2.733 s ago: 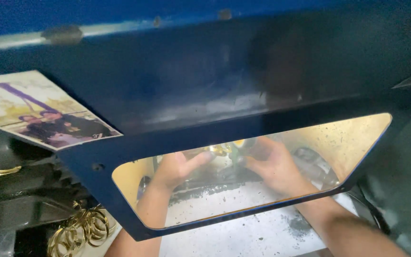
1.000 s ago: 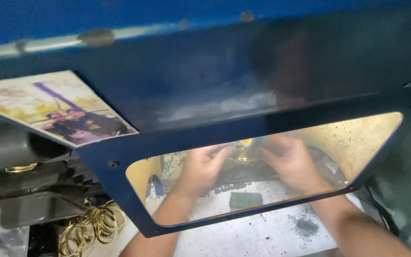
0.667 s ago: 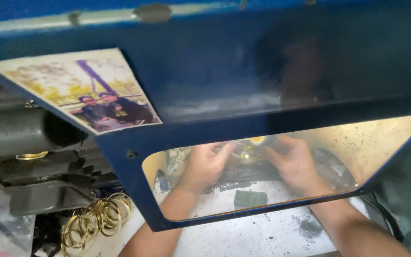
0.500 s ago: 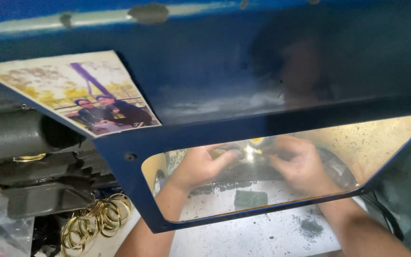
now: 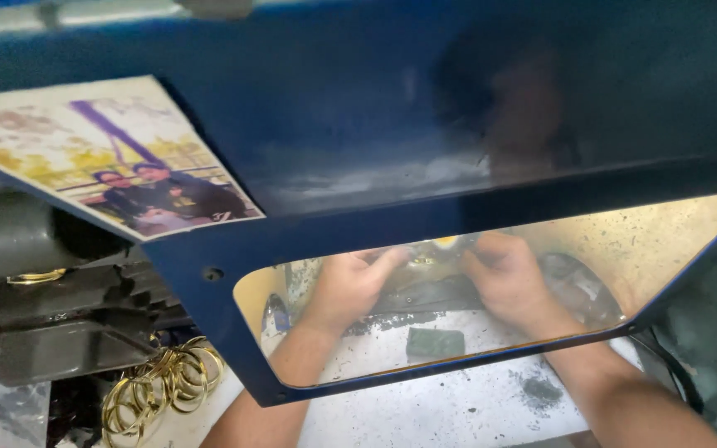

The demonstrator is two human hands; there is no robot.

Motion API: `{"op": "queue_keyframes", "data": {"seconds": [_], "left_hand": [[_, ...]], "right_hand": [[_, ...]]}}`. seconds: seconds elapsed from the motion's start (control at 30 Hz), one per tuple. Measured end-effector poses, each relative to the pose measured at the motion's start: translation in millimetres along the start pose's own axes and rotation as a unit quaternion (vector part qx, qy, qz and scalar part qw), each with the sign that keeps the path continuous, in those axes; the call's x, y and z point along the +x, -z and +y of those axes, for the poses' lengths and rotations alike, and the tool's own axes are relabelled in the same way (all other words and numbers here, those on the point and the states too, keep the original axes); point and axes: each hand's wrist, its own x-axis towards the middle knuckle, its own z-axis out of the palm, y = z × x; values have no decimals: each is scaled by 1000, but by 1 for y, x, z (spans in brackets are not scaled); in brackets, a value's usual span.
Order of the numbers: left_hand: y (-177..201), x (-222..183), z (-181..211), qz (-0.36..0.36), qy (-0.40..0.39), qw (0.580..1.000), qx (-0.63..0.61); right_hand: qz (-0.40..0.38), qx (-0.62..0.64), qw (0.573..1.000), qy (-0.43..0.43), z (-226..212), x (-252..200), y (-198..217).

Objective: Polishing a gold ring using a bench-mounted polishing machine inside a protective dust enclosure.

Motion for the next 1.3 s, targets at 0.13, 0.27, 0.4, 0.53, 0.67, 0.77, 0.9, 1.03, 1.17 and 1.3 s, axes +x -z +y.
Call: {"op": "queue_keyframes", "data": {"seconds": [0.13, 0.27, 0.4, 0.53, 0.67, 0.77, 0.9, 1.03, 1.17, 1.3], "left_hand": [[3, -3, 2, 10, 6, 1000, 4], [8, 2, 2, 5, 14, 1000, 6], [13, 7, 5, -3, 20, 1000, 11], [2, 2, 3, -8, 23, 1000, 15], [-14, 7, -3, 6, -8, 1000, 22], [-29, 16, -19, 53, -68, 995, 45], [-37, 15, -28, 83, -90, 989, 84], [-43, 17, -25, 109, -130, 983, 71], [-39, 15, -15, 95, -120, 984, 86], [-35, 15, -20, 87, -135, 983, 86]], "right_hand": [[-9, -2, 1000, 1, -19, 0, -3], [2, -23, 999, -36, 54, -4, -3], [-79, 62, 990, 99, -36, -7, 9], [-113, 108, 975, 161, -50, -14, 8], [-134, 128, 962, 202, -37, -11, 14], [-117, 127, 965, 197, -32, -8, 16], [-93, 115, 972, 182, -30, -9, 15], [-76, 109, 973, 188, -30, -13, 13], [-39, 159, 978, 133, -22, -17, 7], [-7, 195, 978, 69, -26, -24, -1]]}}
